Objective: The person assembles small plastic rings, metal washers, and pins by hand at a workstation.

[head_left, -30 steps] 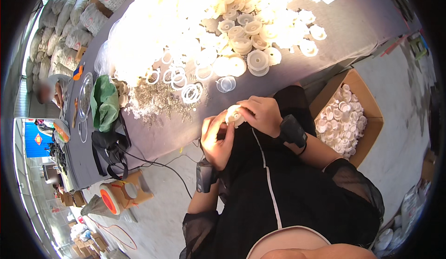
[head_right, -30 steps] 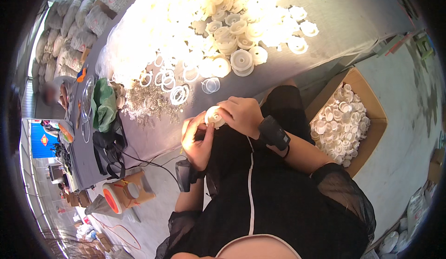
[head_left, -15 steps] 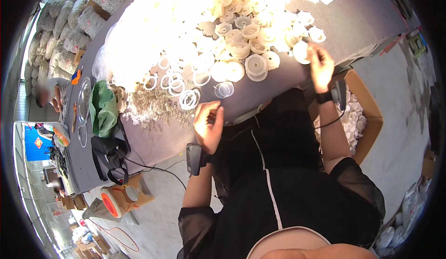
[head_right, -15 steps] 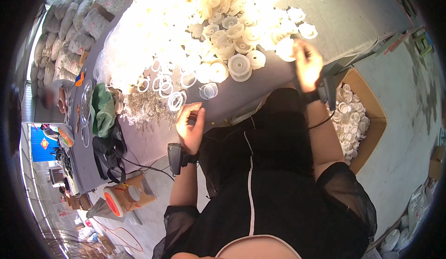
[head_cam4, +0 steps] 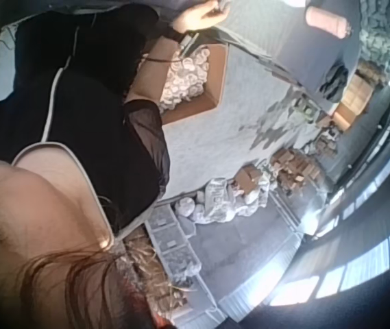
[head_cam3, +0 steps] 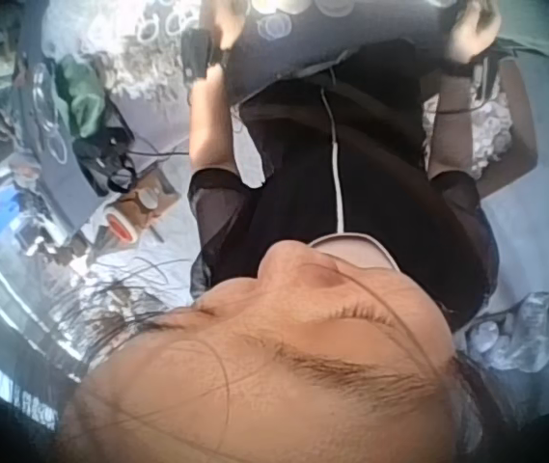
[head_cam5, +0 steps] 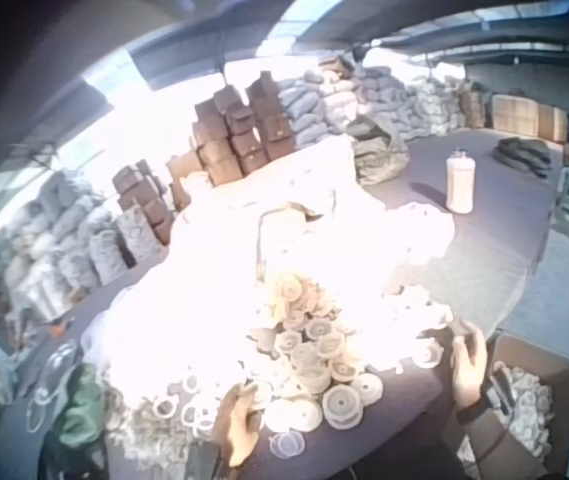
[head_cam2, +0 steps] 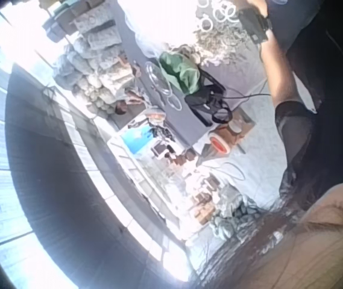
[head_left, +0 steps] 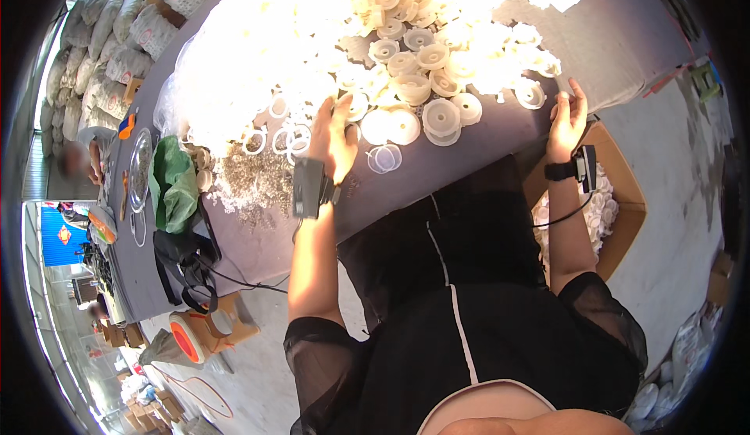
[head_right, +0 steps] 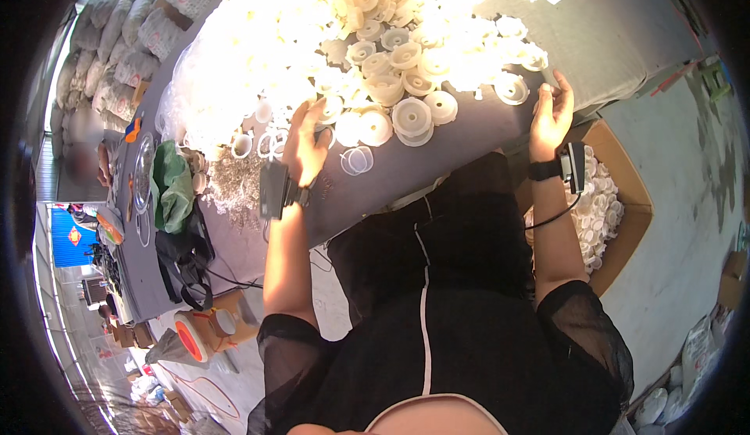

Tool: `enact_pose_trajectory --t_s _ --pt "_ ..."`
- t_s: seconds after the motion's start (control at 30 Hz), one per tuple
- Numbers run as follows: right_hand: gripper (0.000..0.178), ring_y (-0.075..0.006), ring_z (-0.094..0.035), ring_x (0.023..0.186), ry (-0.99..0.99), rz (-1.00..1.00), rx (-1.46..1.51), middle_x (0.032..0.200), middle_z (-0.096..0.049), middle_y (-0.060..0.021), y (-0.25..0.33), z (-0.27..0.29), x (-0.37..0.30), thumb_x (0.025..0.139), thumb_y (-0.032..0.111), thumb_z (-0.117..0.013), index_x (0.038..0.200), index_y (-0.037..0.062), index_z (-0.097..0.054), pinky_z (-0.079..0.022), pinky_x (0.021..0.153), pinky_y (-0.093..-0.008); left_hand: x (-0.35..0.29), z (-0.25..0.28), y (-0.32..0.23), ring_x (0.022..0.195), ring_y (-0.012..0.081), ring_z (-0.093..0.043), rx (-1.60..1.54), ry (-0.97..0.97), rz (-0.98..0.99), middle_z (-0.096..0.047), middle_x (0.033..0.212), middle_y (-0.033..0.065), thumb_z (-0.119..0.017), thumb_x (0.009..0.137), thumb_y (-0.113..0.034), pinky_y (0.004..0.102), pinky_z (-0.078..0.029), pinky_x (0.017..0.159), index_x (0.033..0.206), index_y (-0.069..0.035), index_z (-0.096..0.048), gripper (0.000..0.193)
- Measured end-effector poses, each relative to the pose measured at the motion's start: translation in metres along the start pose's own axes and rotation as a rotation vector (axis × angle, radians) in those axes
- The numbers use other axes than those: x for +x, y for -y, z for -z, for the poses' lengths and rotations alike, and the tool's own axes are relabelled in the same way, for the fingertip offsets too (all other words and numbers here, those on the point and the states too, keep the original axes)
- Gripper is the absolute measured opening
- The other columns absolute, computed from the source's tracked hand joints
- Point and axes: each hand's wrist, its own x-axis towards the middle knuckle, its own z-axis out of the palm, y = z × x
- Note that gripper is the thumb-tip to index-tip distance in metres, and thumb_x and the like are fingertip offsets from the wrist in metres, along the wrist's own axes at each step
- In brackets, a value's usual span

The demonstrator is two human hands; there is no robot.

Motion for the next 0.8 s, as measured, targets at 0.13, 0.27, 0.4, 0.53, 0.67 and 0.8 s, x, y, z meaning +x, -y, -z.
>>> enact_pose_trajectory --t_s 0.13,0.27,0.4,0.53,0.67,0.8 --pt "0.035 0.0002 -0.035 0.058 0.036 0.102 0.067 0.081 -0.047 0.0035 0.017 -0.009 -0.022 0.089 0.003 -0.051 0.124 0.0028 -0.045 -0.028 0.049 -0.0136 0.008 0.003 0.004 0.113 0.0331 -0.052 -0.003 0.056 0.073 -0.050 0.123 0.0237 -0.058 0.081 -0.001 0.0362 -0.044 0.093 0.101 -0.006 -0.066 0.022" --pt "0.023 -0.0042 -0.046 0.064 0.104 0.076 -0.011 0.082 -0.054 0.0006 0.041 -0.021 -0.048 0.088 0.003 -0.053 0.112 0.0005 -0.055 -0.038 0.058 -0.0173 -0.014 0.030 -0.014 0.104 0.0299 -0.058 -0.185 -0.210 0.024 -0.059 0.112 0.0198 -0.063 0.078 -0.002 0.0347 -0.045 0.089 0.099 -0.005 -0.067 0.022" --pt "0.019 -0.0112 -0.055 0.068 0.608 0.037 -0.087 0.089 -0.061 -0.0064 0.084 -0.066 -0.095 0.082 0.005 -0.062 0.101 0.0039 -0.062 -0.046 0.063 -0.0239 -0.072 0.043 -0.046 0.093 0.0240 -0.061 -0.328 -0.185 0.042 -0.064 0.099 0.0131 -0.066 0.073 0.002 0.0329 -0.047 0.083 0.092 -0.003 -0.066 0.019" --pt "0.025 -0.0201 -0.057 0.077 0.915 0.243 -0.087 0.094 -0.060 -0.0071 0.091 -0.113 -0.136 0.073 0.008 -0.068 0.097 0.0074 -0.063 -0.047 0.068 -0.0297 -0.115 0.024 -0.054 0.087 0.0251 -0.061 -0.175 -0.161 -0.103 -0.064 0.094 0.0081 -0.070 0.068 0.001 0.0343 -0.048 0.076 0.091 -0.005 -0.065 0.025" --pt "0.025 -0.0244 -0.054 0.086 1.098 0.546 -0.201 0.095 -0.059 -0.0046 0.063 -0.129 -0.156 0.070 0.009 -0.069 0.094 0.0087 -0.064 -0.046 0.076 -0.0336 -0.132 0.018 -0.044 0.087 0.0273 -0.060 -0.077 -0.199 -0.066 -0.064 0.095 0.0093 -0.069 0.069 0.001 0.0357 -0.048 0.077 0.090 -0.006 -0.065 0.023" --pt "0.020 -0.0251 -0.055 0.086 1.055 0.505 -0.248 0.100 -0.059 -0.0052 0.068 -0.140 -0.159 0.072 0.007 -0.067 0.092 0.0084 -0.066 -0.046 0.076 -0.0341 -0.144 0.036 -0.018 0.082 0.0264 -0.057 0.045 -0.280 0.153 -0.061 0.086 0.0087 -0.069 0.071 -0.005 0.0359 -0.045 0.075 0.085 -0.004 -0.065 0.014"
